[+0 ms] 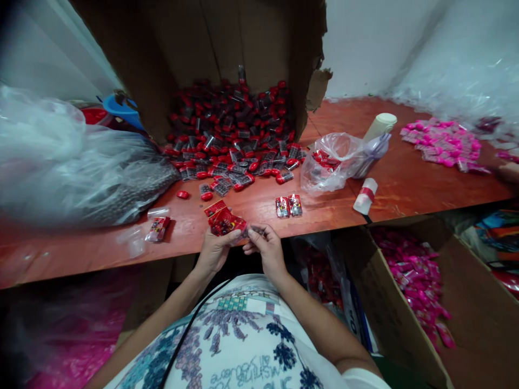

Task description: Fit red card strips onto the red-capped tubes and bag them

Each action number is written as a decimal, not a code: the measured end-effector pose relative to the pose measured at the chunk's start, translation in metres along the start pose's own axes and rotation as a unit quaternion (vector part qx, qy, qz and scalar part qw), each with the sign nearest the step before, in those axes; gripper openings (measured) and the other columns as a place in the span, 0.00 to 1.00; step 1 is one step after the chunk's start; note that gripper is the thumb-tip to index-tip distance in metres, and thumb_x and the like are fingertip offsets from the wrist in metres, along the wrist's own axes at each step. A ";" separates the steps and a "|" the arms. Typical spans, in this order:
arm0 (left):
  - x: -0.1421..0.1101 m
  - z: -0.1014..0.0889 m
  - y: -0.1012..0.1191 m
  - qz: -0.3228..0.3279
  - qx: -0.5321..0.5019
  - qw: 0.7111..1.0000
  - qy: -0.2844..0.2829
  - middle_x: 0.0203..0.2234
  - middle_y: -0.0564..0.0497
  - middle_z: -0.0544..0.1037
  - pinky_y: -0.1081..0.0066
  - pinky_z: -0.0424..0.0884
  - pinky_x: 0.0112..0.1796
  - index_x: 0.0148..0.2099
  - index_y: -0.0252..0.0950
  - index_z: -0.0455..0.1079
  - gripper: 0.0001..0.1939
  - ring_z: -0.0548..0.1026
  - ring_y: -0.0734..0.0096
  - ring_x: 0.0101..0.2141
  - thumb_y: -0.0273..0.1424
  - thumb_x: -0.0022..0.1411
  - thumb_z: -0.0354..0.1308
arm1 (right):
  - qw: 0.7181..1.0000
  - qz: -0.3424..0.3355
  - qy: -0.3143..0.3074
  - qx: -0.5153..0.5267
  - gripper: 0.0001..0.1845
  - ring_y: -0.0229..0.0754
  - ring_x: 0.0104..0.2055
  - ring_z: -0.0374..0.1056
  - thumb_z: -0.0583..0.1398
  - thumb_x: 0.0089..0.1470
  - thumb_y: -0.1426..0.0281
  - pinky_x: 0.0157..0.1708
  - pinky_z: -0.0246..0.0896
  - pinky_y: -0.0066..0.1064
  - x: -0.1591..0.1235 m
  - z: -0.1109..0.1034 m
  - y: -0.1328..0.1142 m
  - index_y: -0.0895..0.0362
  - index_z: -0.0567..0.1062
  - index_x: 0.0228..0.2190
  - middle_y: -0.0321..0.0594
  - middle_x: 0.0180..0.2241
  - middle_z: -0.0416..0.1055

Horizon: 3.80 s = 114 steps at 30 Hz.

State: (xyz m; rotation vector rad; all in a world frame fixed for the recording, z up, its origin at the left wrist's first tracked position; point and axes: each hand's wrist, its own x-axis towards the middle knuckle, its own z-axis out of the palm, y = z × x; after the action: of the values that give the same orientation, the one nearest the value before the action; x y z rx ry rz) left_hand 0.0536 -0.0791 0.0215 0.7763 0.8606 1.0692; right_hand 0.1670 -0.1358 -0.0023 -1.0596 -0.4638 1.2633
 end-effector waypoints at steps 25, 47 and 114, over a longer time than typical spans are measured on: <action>0.005 0.003 0.002 -0.002 0.009 0.999 -0.032 0.26 0.54 0.78 0.74 0.70 0.31 0.45 0.35 0.70 0.28 0.75 0.73 0.25 0.25 0.39 0.71 | 0.989 -0.124 -0.001 -0.079 0.13 0.36 0.30 0.70 0.66 0.45 0.66 0.27 0.72 0.28 -0.006 -0.007 -0.006 0.52 0.75 0.36 0.33 0.32 0.71; 0.003 0.000 -0.006 -0.019 -0.027 0.999 -0.032 0.33 0.50 0.81 0.70 0.73 0.36 0.44 0.35 0.71 0.24 0.78 0.68 0.33 0.24 0.41 0.70 | 0.925 -0.249 -0.038 -0.285 0.16 0.38 0.38 0.67 0.58 0.56 0.68 0.35 0.70 0.29 -0.004 -0.015 -0.001 0.48 0.71 0.47 0.38 0.40 0.65; -0.011 0.011 -0.006 -0.028 0.003 1.000 -0.013 0.27 0.50 0.79 0.72 0.71 0.34 0.32 0.31 0.74 0.12 0.75 0.71 0.27 0.26 0.41 0.70 | 0.992 -0.048 -0.015 -0.120 0.17 0.35 0.25 0.69 0.66 0.45 0.63 0.26 0.69 0.28 0.000 -0.018 -0.007 0.55 0.74 0.39 0.33 0.28 0.73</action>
State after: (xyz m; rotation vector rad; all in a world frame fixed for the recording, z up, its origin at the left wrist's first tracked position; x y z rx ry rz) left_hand 0.0629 -0.0921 0.0237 0.7658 0.8584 1.0053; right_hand 0.1849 -0.1422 -0.0048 -1.2061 -0.6944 1.1593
